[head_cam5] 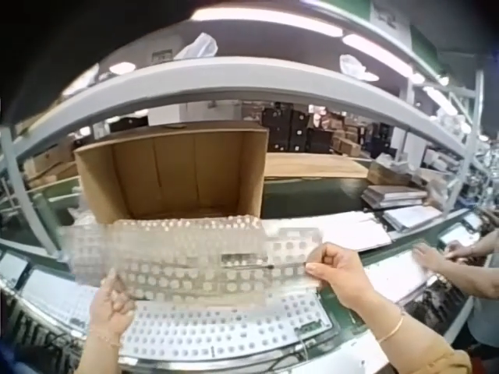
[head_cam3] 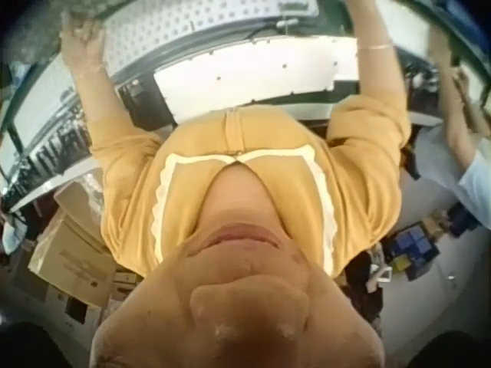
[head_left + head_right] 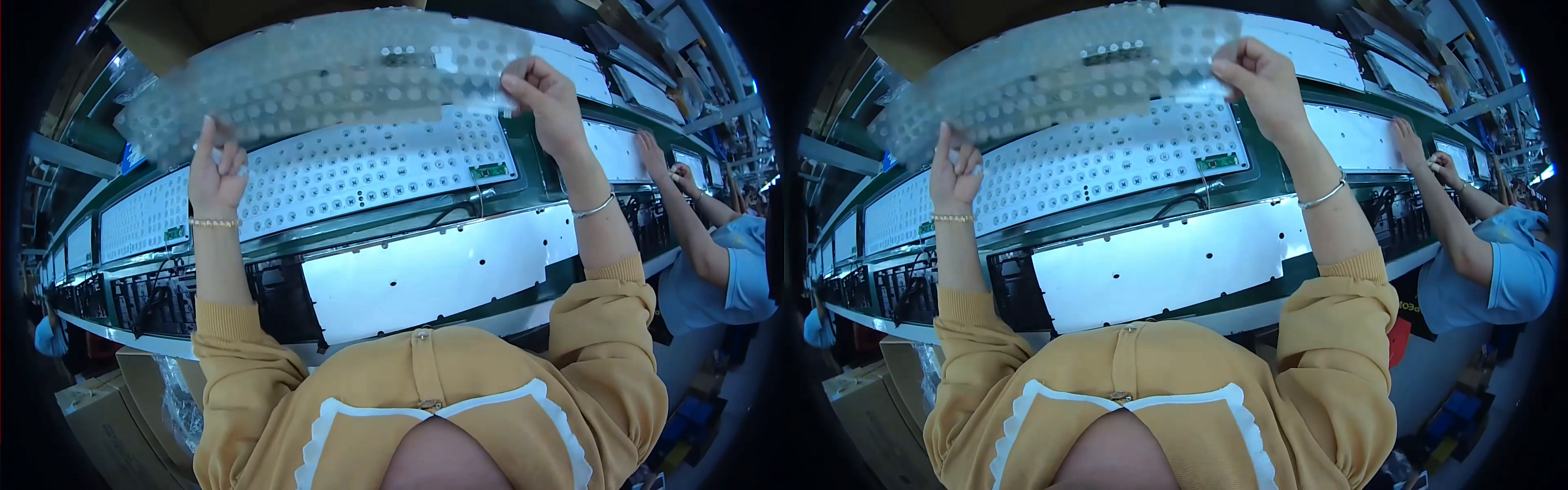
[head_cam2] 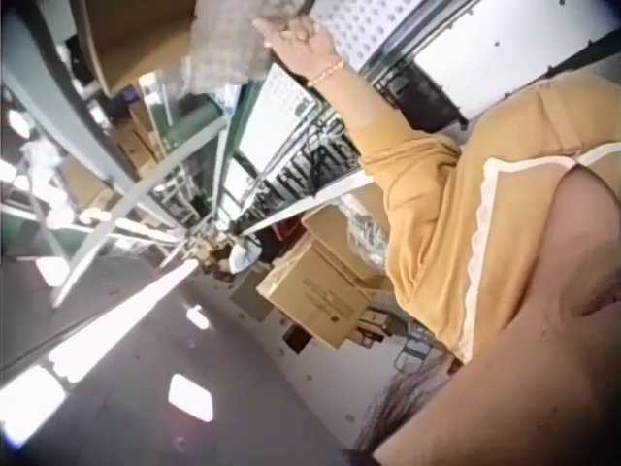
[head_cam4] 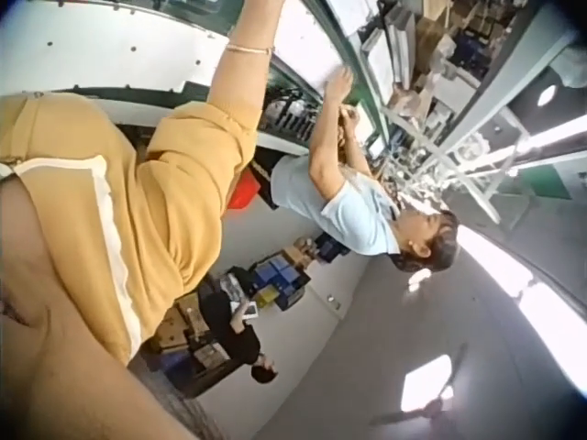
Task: Assembling electronic components and applying stickers on an assembly line.
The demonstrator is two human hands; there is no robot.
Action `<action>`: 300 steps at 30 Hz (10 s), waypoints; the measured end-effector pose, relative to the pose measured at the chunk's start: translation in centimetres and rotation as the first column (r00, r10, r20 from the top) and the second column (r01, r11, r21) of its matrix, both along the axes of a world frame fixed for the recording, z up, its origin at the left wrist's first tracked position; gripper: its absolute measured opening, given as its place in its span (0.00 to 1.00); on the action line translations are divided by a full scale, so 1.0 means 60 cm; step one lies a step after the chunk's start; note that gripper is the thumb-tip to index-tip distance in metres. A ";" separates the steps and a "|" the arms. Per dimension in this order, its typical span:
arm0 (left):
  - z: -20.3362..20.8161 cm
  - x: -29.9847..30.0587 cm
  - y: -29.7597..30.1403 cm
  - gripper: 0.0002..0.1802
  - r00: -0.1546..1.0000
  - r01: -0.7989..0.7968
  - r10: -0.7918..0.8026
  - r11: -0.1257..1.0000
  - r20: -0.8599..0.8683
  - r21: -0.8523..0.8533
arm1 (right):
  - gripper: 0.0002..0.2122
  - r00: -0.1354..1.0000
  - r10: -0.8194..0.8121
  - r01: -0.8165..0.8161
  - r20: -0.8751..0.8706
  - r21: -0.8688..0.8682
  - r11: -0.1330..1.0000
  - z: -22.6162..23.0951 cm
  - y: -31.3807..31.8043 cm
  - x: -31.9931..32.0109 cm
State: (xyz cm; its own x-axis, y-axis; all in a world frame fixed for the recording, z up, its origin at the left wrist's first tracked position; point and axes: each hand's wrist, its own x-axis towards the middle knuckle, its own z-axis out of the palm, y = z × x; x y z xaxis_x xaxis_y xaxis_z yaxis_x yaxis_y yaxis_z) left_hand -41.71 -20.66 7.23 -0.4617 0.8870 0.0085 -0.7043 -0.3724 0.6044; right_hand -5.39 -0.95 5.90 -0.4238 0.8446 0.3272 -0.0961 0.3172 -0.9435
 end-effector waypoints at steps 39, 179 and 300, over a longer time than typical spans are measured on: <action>0.040 0.205 0.022 0.26 0.173 0.220 -0.588 0.805 -0.790 -0.551 | 0.16 0.725 -0.093 -0.308 0.682 0.442 0.842 -0.079 -0.100 0.011; 0.075 0.073 0.071 0.13 -0.616 0.229 -0.242 0.856 -0.749 -0.464 | 0.11 0.802 -0.463 -0.030 0.378 0.799 0.600 0.031 -0.429 -0.147; 0.035 -0.238 -0.239 0.14 -0.219 -0.554 -0.518 0.764 -0.827 -0.331 | 0.22 0.613 -0.396 0.317 0.683 0.246 0.916 -0.046 -0.200 -0.356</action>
